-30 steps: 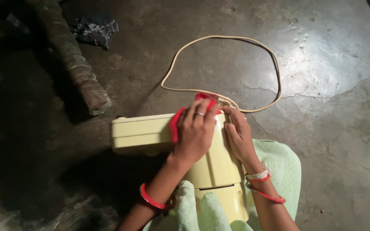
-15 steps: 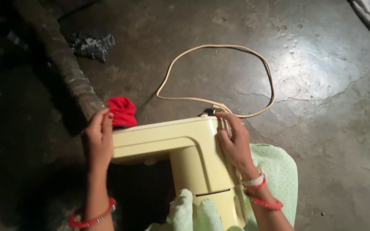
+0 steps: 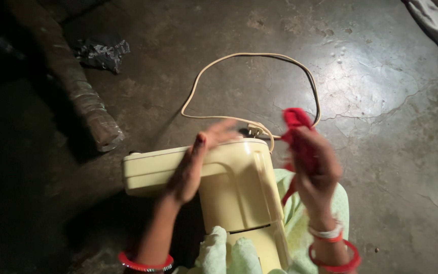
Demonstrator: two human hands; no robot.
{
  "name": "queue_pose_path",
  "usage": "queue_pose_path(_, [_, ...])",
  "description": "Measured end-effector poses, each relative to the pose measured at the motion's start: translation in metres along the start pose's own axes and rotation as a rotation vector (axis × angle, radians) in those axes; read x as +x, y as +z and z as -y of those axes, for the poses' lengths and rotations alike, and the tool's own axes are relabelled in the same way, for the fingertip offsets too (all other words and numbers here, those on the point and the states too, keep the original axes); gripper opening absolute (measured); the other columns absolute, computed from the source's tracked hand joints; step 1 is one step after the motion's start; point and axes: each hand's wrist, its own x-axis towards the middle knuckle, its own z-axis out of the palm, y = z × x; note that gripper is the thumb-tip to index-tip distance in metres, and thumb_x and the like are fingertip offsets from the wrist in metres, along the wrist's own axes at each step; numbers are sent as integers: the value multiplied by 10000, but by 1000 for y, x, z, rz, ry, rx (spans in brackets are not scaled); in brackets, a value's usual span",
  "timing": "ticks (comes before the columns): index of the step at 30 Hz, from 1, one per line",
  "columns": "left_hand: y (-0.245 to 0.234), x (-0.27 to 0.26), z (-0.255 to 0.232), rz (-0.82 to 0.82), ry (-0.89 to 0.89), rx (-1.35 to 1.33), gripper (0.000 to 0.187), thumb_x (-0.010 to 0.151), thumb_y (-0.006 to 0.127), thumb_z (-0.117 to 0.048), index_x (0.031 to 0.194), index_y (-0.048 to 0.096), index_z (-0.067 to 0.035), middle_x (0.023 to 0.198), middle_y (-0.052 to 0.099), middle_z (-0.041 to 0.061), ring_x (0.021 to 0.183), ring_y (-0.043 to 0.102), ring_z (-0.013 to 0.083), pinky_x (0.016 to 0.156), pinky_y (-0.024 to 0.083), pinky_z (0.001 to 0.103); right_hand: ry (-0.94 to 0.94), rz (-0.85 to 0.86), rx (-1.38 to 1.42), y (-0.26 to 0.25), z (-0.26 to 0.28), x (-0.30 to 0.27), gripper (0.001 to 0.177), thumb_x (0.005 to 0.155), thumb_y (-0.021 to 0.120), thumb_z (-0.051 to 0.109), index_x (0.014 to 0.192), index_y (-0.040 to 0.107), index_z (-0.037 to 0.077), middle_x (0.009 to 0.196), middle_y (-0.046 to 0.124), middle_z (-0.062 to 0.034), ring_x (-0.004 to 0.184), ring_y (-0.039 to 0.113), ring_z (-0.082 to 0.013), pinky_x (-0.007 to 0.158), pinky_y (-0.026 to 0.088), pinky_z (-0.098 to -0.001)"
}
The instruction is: The person wipes the exterior and interior of a yellow electric appliance using a red cloth. They clean the top, sides, and power cord, then wipe the inside of the container and the lid.
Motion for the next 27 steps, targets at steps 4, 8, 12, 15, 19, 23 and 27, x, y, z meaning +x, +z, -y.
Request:
queue_pose_path(4, [-22,10,10,-429,108,691,484,1072,427,-436,1331,656,-97,1197,732,107,1126,672,266,991,510,381,-231,251,-378,-7,-50,10,695,988,569,229,1613,357,11,1626,365,-266,1502,272,-422,1230,191,-524])
queue_pose_path(8, [-29,8,31,-514,189,1048,261,1033,558,-270,1149,718,-98,1126,746,100,1047,675,327,884,522,433,-283,379,-479,24,-65,19,807,1028,465,555,1605,310,13,1701,260,-214,1598,138,-398,1270,104,-533])
queue_pose_path(12, [-27,9,50,-504,120,1285,254,999,597,-297,1079,742,-104,1027,759,94,935,691,334,838,503,464,-469,511,-815,56,-38,21,851,928,591,610,1538,399,49,1619,385,-149,1534,271,-377,1244,174,-539])
queue_pose_path(15, [-27,11,49,-473,81,1320,240,995,598,-304,1046,755,-130,989,768,79,916,704,322,832,503,455,-480,583,-879,66,-26,23,838,896,619,587,1506,421,48,1596,393,-147,1491,303,-361,1190,159,-561])
queue_pose_path(19, [-25,12,47,-470,78,1322,255,1009,579,-304,1064,756,-129,1000,773,77,917,708,308,861,503,440,-278,327,-553,48,-49,26,562,1028,497,375,1476,528,38,1629,431,-161,1535,342,-343,1260,218,-462])
queue_pose_path(23, [-21,11,47,-469,-9,1382,268,1010,554,-304,1057,755,-134,1002,776,73,915,710,290,896,504,426,-59,163,-155,15,-73,25,406,1037,484,118,1421,570,16,1623,408,-162,1511,364,-306,1218,263,-390])
queue_pose_path(27, [-21,12,45,-458,-33,1390,270,1017,548,-309,1056,753,-137,990,775,72,916,706,294,883,499,428,-123,-4,-231,26,-55,14,469,896,569,-51,1346,638,60,1519,525,-139,1400,532,-276,1135,430,-361])
